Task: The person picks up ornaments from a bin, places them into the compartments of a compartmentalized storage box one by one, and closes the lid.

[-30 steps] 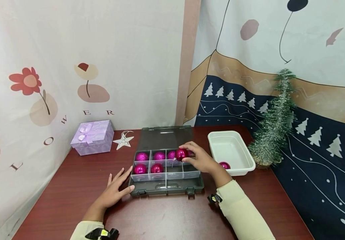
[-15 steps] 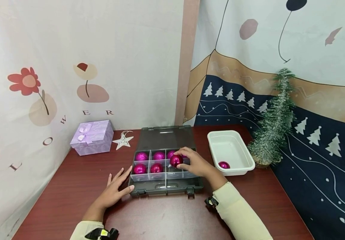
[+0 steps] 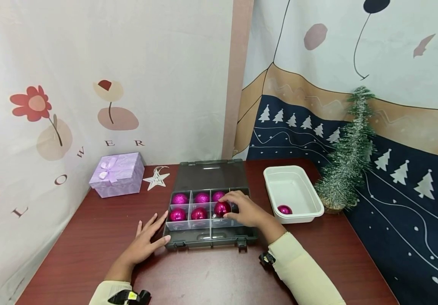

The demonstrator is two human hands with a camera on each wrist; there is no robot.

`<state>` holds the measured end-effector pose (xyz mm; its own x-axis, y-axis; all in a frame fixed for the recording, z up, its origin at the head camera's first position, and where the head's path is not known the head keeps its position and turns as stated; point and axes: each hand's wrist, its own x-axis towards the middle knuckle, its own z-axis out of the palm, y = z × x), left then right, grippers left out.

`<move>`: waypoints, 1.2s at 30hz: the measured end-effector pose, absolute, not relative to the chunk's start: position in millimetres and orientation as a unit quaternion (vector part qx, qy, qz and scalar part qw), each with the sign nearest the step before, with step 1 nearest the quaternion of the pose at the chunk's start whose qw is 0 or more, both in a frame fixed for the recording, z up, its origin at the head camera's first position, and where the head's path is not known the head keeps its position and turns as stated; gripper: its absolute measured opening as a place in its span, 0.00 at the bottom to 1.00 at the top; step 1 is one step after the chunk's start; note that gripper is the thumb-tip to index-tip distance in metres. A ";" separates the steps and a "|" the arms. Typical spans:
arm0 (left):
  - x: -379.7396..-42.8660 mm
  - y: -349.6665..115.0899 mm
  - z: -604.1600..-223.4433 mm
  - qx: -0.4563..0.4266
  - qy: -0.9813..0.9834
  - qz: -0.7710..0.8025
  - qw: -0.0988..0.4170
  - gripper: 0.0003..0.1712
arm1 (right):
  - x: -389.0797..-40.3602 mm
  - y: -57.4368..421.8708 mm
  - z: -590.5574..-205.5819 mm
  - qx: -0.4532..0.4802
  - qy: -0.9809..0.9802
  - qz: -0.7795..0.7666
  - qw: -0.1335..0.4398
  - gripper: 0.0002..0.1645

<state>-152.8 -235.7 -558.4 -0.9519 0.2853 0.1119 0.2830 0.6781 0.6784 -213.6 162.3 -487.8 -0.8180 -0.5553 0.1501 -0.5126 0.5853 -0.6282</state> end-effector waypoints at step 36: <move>-152.7 -235.7 -558.9 0.150 0.914 0.376 0.009 0.48 | -213.1 173.8 -484.5 -0.307 0.888 -0.343 0.006 0.28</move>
